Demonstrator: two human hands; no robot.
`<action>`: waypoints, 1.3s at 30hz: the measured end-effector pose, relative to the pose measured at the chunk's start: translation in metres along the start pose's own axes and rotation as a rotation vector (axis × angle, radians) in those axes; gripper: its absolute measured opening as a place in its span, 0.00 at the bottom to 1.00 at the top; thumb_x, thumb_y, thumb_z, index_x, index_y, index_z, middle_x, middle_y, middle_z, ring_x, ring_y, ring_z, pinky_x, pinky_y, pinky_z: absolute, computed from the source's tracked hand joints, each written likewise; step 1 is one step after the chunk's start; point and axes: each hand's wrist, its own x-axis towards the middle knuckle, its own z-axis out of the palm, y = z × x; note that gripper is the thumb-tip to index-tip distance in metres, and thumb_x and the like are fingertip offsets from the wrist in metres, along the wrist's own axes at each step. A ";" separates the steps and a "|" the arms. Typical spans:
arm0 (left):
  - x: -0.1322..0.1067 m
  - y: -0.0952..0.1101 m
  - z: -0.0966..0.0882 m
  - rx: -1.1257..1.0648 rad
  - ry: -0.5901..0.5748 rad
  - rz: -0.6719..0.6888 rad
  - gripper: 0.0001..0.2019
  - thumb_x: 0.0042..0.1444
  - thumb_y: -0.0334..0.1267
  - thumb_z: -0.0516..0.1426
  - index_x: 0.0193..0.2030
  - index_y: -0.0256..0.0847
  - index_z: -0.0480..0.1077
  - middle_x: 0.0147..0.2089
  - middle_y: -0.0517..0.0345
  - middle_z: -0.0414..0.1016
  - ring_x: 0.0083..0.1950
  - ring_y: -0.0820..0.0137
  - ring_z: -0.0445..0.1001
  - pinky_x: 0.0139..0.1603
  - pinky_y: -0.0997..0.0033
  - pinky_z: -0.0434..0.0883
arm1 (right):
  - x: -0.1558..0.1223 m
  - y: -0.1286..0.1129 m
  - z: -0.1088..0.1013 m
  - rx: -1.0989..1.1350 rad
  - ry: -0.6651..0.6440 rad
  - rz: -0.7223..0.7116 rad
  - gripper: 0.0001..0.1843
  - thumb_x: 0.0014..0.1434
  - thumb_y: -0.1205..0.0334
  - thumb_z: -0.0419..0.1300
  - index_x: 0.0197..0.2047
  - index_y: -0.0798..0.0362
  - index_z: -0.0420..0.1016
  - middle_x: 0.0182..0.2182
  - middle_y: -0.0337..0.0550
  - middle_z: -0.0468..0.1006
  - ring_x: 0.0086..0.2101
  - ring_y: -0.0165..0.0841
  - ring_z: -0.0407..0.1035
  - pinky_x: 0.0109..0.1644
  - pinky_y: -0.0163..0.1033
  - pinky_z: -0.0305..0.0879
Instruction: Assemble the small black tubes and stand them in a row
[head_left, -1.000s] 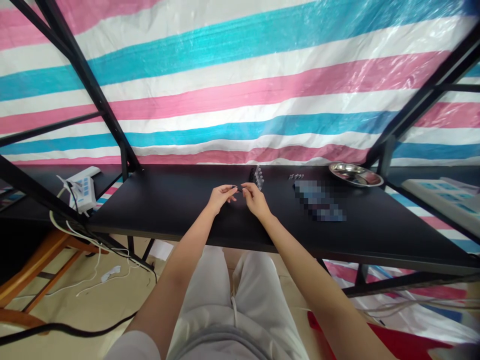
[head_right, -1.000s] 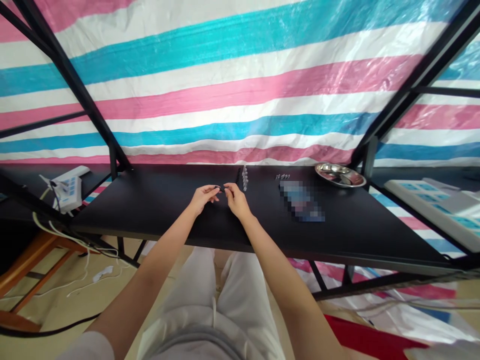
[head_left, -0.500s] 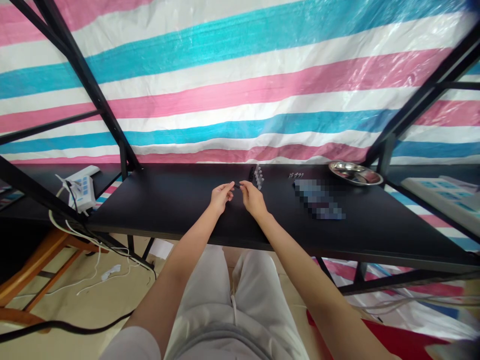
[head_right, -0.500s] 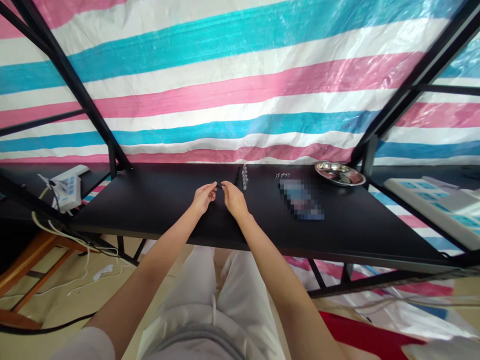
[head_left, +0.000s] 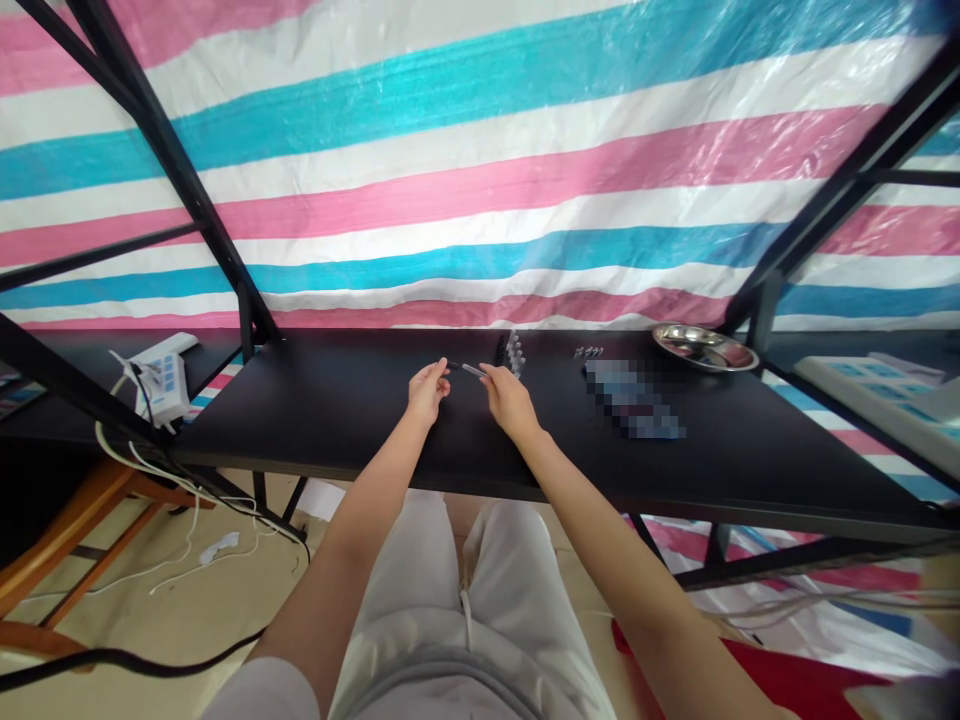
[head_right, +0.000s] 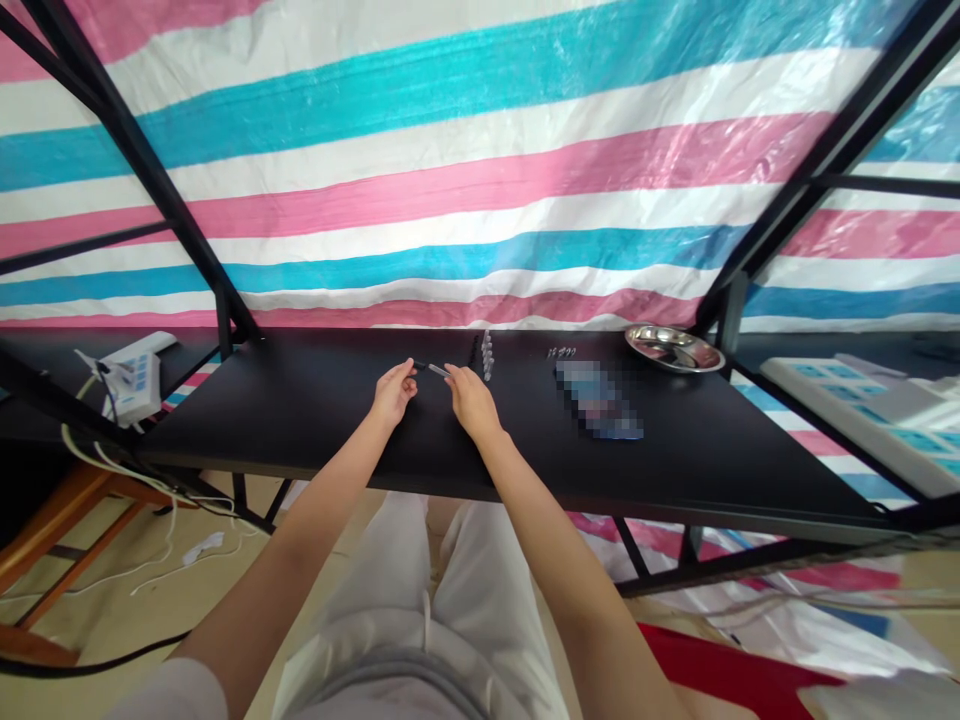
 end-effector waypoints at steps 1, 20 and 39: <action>0.001 0.001 -0.001 0.010 0.003 0.014 0.16 0.39 0.43 0.66 0.29 0.34 0.67 0.26 0.62 0.68 0.18 0.84 0.61 0.18 0.79 0.56 | -0.001 0.002 0.001 0.000 -0.007 0.011 0.20 0.64 0.59 0.42 0.48 0.56 0.69 0.37 0.51 0.73 0.38 0.37 0.68 0.44 0.42 0.66; -0.004 -0.022 0.036 0.906 -0.181 0.423 0.07 0.46 0.37 0.60 0.32 0.36 0.74 0.29 0.55 0.74 0.28 0.74 0.68 0.35 0.72 0.65 | -0.018 0.031 -0.014 0.626 0.300 0.636 0.23 0.49 0.47 0.58 0.41 0.57 0.74 0.32 0.47 0.77 0.30 0.32 0.68 0.36 0.40 0.66; 0.009 -0.030 0.057 1.138 -0.076 0.351 0.03 0.46 0.37 0.60 0.27 0.41 0.74 0.31 0.53 0.74 0.35 0.66 0.71 0.41 0.66 0.64 | -0.003 0.047 -0.031 0.082 -0.001 0.758 0.09 0.48 0.61 0.58 0.32 0.56 0.76 0.29 0.46 0.78 0.32 0.35 0.71 0.40 0.39 0.64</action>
